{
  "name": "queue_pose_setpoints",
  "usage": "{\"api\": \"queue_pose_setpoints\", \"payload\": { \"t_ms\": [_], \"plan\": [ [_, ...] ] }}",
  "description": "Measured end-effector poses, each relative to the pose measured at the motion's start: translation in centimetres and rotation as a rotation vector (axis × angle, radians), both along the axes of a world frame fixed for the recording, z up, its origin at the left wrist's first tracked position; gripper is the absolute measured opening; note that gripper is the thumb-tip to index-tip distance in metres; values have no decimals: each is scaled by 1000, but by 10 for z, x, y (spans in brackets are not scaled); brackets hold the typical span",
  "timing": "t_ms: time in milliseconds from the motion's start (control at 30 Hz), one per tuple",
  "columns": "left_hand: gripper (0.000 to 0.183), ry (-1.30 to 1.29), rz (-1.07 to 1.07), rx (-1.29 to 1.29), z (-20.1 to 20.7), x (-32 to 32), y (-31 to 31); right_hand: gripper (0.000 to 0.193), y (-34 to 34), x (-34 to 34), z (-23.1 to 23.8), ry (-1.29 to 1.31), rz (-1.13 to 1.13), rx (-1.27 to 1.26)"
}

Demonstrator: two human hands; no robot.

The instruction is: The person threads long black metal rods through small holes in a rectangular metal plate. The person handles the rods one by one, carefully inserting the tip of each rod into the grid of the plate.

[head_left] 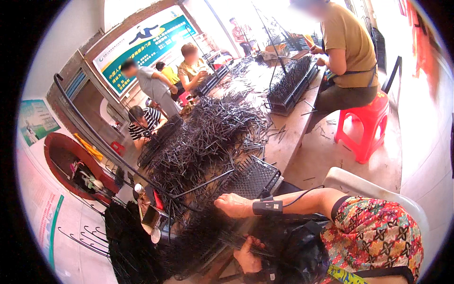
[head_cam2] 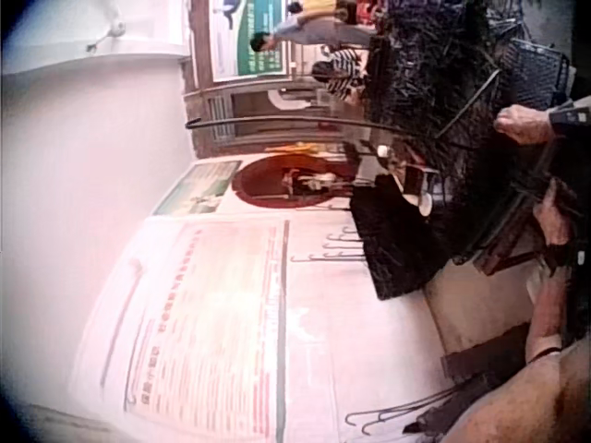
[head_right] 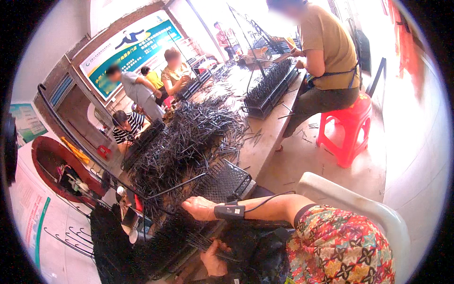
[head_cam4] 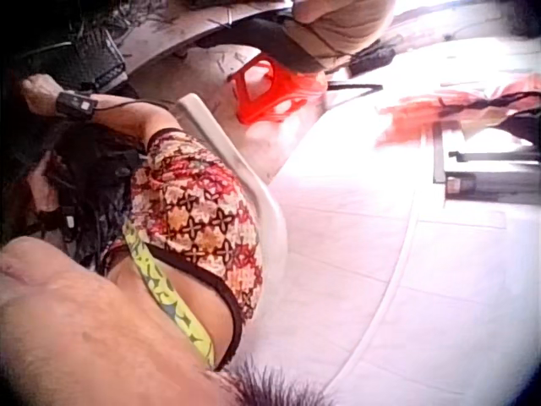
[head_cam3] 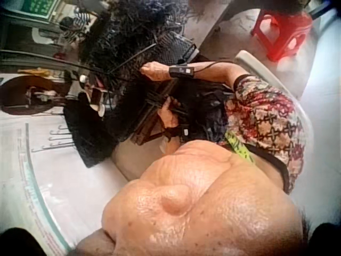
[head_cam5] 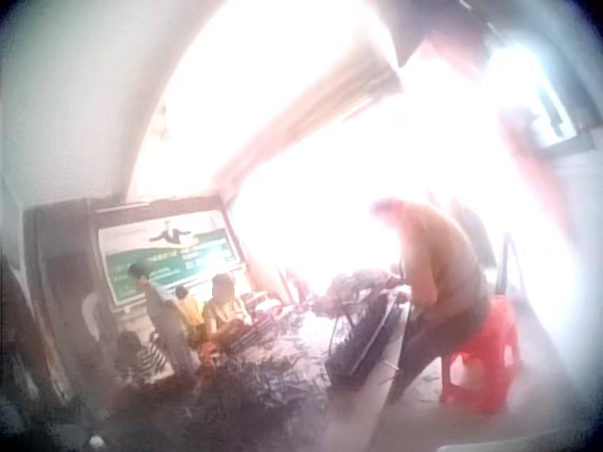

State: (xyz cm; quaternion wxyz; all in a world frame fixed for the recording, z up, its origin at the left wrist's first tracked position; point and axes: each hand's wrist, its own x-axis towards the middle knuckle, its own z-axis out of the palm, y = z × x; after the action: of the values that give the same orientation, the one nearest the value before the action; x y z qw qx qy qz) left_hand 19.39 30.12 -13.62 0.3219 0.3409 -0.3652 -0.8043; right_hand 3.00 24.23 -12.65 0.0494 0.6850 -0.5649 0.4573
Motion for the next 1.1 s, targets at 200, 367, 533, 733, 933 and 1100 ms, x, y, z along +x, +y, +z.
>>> {"api": "queue_pose_setpoints", "payload": {
  "t_ms": [200, 367, 533, 733, 933, 1100],
  "plan": [
    [18, -8, 10, 36, 8, -6, 2, 12, -5, -9, 11, 188, 92, 240],
    [13, -19, 27, 15, 3, -4, -7, 13, -3, -7, 11, 357, 87, 386],
    [18, -91, 84, -124, -7, 2, -16, 20, 31, 15, 11, -18, 48, 369],
    [15, 117, 258, -86, 5, 3, -21, 48, 88, 36, -5, -771, 429, 633],
    [14, 155, 390, -223, 37, 1, -10, 58, 94, 58, -27, -1409, 606, 918],
    [14, 65, 421, -340, 53, -6, 3, 52, 102, 76, -16, -1950, 606, 1018]
  ]
}}
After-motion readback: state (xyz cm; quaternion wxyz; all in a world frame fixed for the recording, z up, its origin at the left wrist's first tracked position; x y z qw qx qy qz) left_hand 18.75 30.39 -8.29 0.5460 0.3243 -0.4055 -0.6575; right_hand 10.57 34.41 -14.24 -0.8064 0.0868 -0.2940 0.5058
